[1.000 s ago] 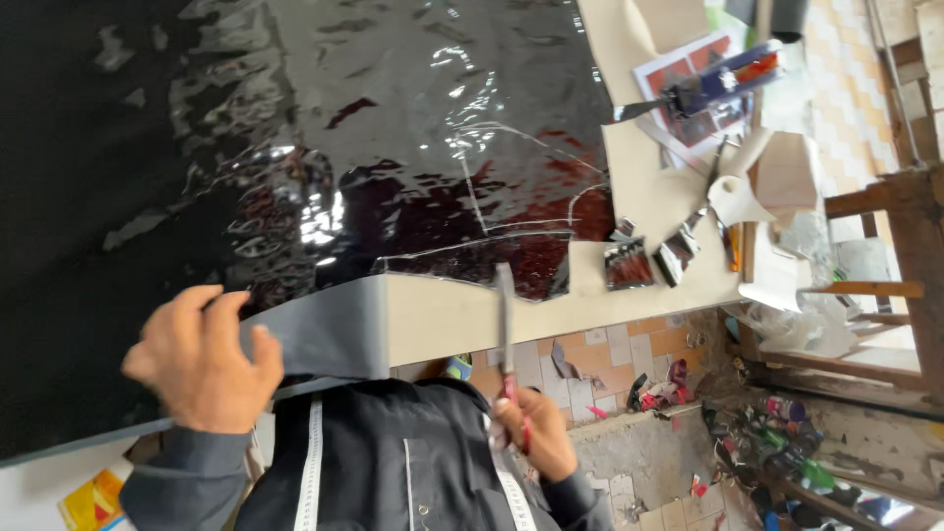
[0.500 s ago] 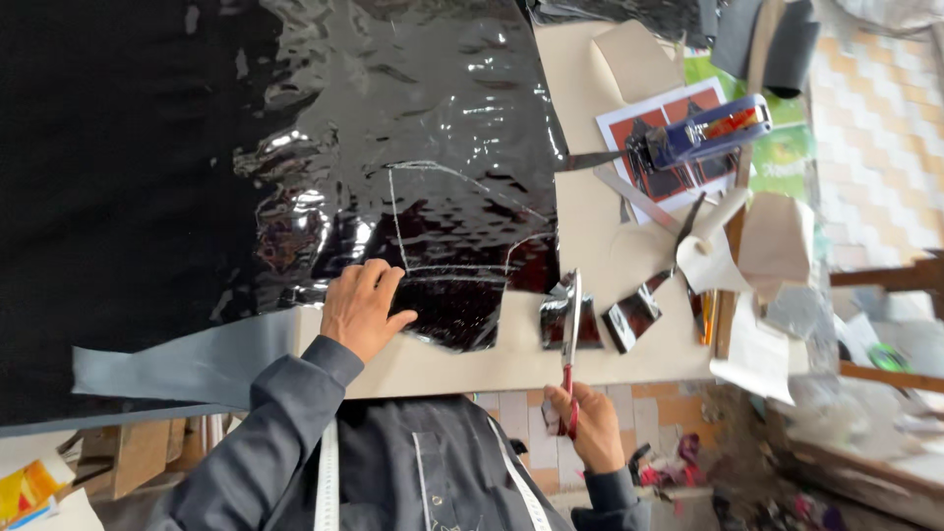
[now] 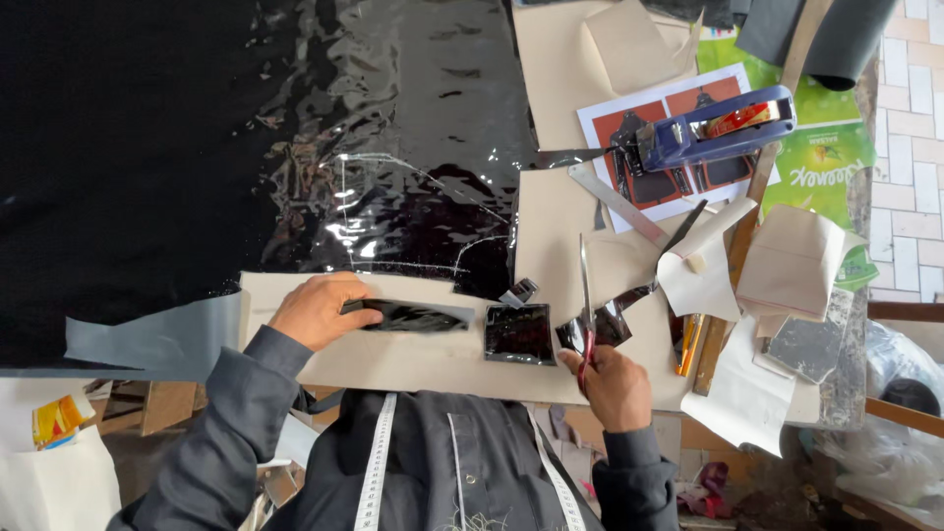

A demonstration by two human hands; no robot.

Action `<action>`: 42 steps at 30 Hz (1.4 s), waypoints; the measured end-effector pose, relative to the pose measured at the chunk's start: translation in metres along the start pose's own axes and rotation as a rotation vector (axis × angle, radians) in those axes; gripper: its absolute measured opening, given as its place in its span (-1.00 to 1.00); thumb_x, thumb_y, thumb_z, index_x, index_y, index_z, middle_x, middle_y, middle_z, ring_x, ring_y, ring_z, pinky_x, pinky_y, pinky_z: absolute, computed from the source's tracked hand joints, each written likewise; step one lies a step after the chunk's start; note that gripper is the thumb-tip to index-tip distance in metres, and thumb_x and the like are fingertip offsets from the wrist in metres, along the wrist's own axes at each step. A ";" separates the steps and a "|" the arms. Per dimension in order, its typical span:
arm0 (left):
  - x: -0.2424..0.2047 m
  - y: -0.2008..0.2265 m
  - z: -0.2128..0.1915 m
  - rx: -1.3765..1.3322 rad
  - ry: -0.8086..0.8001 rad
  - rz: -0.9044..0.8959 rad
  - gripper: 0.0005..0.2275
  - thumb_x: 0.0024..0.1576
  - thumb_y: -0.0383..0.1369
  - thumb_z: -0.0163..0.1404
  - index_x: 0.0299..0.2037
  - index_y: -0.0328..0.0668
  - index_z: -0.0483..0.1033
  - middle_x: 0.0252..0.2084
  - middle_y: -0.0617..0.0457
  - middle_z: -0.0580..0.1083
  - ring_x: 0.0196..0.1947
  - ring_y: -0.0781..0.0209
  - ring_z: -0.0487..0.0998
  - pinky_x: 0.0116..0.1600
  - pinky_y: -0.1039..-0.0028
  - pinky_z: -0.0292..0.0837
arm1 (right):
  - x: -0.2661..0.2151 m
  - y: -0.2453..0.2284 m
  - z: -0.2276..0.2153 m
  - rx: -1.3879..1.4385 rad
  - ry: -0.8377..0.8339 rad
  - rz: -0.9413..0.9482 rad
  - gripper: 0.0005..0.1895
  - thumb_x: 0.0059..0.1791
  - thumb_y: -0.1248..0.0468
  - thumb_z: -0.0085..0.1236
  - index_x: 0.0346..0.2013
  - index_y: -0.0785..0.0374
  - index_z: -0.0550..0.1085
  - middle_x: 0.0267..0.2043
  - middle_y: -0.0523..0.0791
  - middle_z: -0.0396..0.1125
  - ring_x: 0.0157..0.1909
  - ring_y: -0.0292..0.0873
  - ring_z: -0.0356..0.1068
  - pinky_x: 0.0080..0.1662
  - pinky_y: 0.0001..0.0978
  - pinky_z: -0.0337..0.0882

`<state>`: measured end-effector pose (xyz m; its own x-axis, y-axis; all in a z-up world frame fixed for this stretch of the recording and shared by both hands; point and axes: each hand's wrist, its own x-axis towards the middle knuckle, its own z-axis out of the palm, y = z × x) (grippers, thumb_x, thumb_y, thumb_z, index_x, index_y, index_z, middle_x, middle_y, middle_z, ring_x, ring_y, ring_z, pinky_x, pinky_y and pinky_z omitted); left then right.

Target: The person traces a pattern onto a black sheet using a white template, then cuts the sheet with scissors along the traced lines. They remove the template and continue trimming the cut piece to refine its shape.

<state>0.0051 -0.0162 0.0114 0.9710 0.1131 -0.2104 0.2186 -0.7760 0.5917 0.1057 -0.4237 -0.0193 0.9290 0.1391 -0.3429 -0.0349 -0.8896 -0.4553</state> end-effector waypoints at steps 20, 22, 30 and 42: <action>0.050 -0.047 -0.010 -0.110 -0.185 -0.060 -0.64 0.04 -0.05 0.15 -0.14 -0.15 0.57 -0.29 0.00 0.63 -0.28 0.01 0.66 -0.13 0.21 0.51 | 0.036 -0.158 0.058 -0.185 0.154 -0.373 -0.47 -0.22 0.01 0.46 -0.14 0.26 0.50 0.05 -0.05 0.25 0.06 0.10 0.21 0.05 -0.01 0.26; 0.036 -0.063 -0.021 -0.076 -0.239 -0.090 -0.63 -0.03 -0.07 0.20 -0.14 -0.14 0.58 -0.29 0.01 0.64 -0.27 0.06 0.66 -0.13 0.24 0.52 | 0.034 -0.162 0.066 -0.167 0.198 -0.373 -0.54 -0.24 0.02 0.46 -0.23 0.21 0.53 0.10 -0.08 0.24 0.10 0.08 0.17 0.10 -0.01 0.21; -0.005 -0.089 -0.045 -0.233 -0.252 -0.226 -0.75 0.02 -0.25 0.17 -0.16 -0.17 0.64 -0.43 0.03 0.63 -0.46 0.18 0.69 -0.25 0.40 0.51 | 0.032 -0.151 0.090 -0.115 0.268 -0.380 -0.78 -0.21 0.15 0.44 -0.43 0.14 0.56 0.11 -0.15 0.29 0.14 0.09 0.18 0.11 0.04 0.18; 0.055 -0.089 -0.074 -0.324 -0.037 -0.220 -0.76 0.22 -0.37 -0.09 -0.03 -0.27 0.59 -0.35 -0.05 0.61 -0.45 0.25 0.62 -0.28 0.40 0.52 | 0.043 -0.160 0.088 0.032 0.356 -0.456 -0.60 -0.19 0.20 0.43 -0.15 0.23 0.48 0.04 0.03 0.28 0.08 0.15 0.31 0.06 -0.04 0.34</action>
<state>0.0459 0.1047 0.0046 0.8949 0.2276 -0.3839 0.4457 -0.4993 0.7430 0.1189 -0.2368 -0.0332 0.9192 0.3454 0.1890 0.3921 -0.7596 -0.5190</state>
